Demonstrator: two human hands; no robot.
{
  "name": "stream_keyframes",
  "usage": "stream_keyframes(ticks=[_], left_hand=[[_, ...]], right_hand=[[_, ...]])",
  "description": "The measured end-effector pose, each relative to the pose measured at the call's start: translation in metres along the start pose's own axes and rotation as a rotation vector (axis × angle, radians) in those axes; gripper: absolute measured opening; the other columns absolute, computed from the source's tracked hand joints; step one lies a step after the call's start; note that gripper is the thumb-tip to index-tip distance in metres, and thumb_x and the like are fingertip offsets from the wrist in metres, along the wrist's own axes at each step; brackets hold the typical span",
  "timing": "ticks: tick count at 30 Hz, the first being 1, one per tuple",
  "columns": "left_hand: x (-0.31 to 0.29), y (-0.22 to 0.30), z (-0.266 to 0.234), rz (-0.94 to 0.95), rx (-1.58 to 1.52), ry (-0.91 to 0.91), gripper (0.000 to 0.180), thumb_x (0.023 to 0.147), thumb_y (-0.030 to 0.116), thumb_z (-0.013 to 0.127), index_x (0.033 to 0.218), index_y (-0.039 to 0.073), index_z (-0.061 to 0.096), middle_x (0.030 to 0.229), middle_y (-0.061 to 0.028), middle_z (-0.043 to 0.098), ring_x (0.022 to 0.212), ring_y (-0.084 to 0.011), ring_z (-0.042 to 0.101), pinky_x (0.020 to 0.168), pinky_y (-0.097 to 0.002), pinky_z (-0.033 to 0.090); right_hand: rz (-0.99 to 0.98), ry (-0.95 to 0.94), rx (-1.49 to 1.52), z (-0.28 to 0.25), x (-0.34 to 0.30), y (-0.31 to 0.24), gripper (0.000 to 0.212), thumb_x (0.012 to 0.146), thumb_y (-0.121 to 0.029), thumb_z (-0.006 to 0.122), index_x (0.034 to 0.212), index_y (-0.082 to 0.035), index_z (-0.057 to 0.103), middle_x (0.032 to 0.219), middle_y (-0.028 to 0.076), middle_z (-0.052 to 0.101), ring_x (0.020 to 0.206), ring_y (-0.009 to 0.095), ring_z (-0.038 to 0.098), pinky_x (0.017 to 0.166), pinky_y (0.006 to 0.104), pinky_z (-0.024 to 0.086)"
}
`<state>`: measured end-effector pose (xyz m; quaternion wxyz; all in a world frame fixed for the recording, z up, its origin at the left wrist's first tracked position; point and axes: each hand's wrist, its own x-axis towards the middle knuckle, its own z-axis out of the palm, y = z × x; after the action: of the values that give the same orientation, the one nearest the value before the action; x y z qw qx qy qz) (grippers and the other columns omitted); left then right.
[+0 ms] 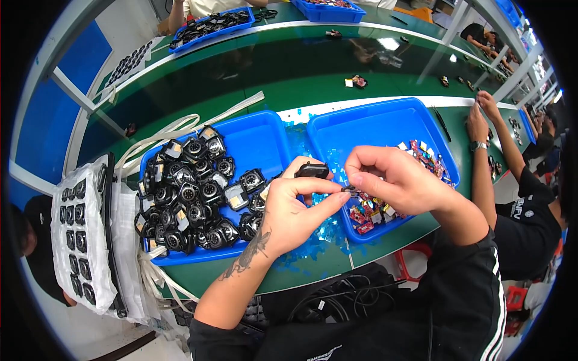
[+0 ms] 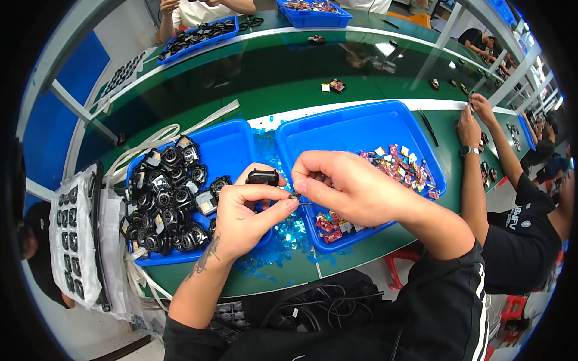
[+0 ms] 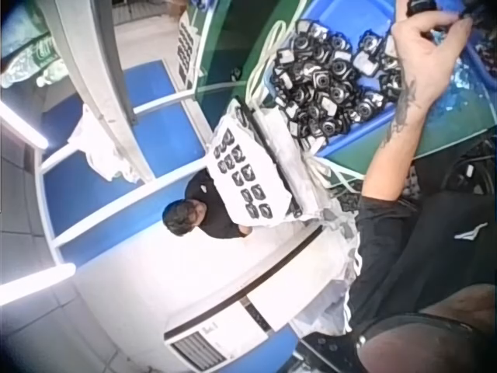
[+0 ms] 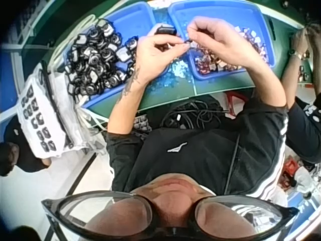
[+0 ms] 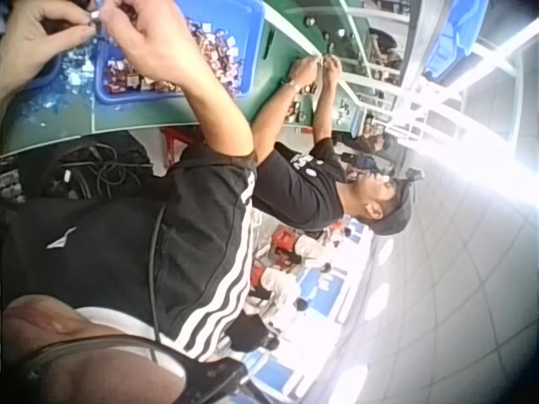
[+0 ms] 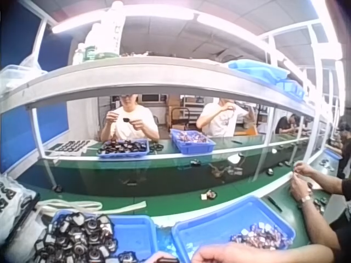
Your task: Assembling components of a smartwatch, including fitting screens and circuit boards into cases on an assembly line.
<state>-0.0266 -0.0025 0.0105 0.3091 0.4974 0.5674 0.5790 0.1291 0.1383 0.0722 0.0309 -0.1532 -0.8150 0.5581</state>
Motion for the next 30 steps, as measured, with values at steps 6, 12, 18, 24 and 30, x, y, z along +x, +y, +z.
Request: stream_keyframes(ticks=[6, 12, 18, 24, 30], left_hand=[[0.0, 0.002, -0.001, 0.078, -0.006, 0.009, 0.014, 0.077, 0.01, 0.08, 0.09, 0.006, 0.076, 0.095, -0.0049, 0.06, 0.083, -0.0132, 0.056, 0.067, -0.0262, 0.045], [-0.001, -0.002, 0.004, 0.056, -0.002, 0.101, 0.015, 0.078, 0.007, 0.079, 0.092, 0.003, 0.075, 0.094, -0.0068, 0.061, 0.084, -0.0135, 0.059, 0.073, -0.0268, 0.048], [0.0, -0.007, 0.005, -0.172, -0.463, 0.291, 0.013, 0.085, 0.001, 0.072, 0.097, -0.003, 0.072, 0.088, -0.0056, 0.068, 0.075, -0.0074, 0.059, 0.067, -0.0212, 0.046], [0.0, -0.009, 0.007, -0.205, -0.54, 0.297, 0.016, 0.089, 0.007, 0.069, 0.103, -0.001, 0.07, 0.087, -0.0025, 0.067, 0.071, -0.0054, 0.056, 0.062, -0.0211, 0.044], [0.003, -0.01, 0.008, -0.045, -0.433, 0.313, 0.048, 0.093, -0.003, 0.053, 0.139, 0.004, 0.039, 0.114, -0.0087, 0.059, 0.074, -0.0056, 0.05, 0.063, -0.0212, 0.043]], right_hand=[[0.085, -0.066, 0.277, 0.006, 0.012, 0.012, 0.023, 0.1, -0.024, 0.05, 0.09, -0.004, 0.056, 0.071, -0.004, 0.048, 0.066, 0.006, 0.043, 0.058, 0.0248, 0.037], [0.073, 0.104, 0.271, 0.014, 0.045, 0.039, 0.02, 0.097, -0.024, 0.056, 0.09, -0.005, 0.057, 0.072, 0.001, 0.054, 0.066, 0.011, 0.052, 0.06, 0.0273, 0.042], [-0.306, 0.482, -0.478, 0.016, 0.07, 0.039, 0.013, 0.086, -0.011, 0.068, 0.087, 0.0, 0.061, 0.068, 0.012, 0.06, 0.062, 0.026, 0.062, 0.059, 0.0359, 0.048], [-0.263, 0.261, 0.046, 0.024, 0.041, 0.017, 0.012, 0.087, -0.01, 0.069, 0.097, -0.003, 0.068, 0.094, 0.005, 0.064, 0.088, 0.011, 0.062, 0.07, 0.0257, 0.05], [-0.314, 0.447, 0.335, 0.012, 0.035, 0.018, 0.01, 0.091, -0.007, 0.065, 0.098, 0.0, 0.065, 0.094, 0.003, 0.066, 0.089, 0.009, 0.061, 0.077, 0.0246, 0.049]])
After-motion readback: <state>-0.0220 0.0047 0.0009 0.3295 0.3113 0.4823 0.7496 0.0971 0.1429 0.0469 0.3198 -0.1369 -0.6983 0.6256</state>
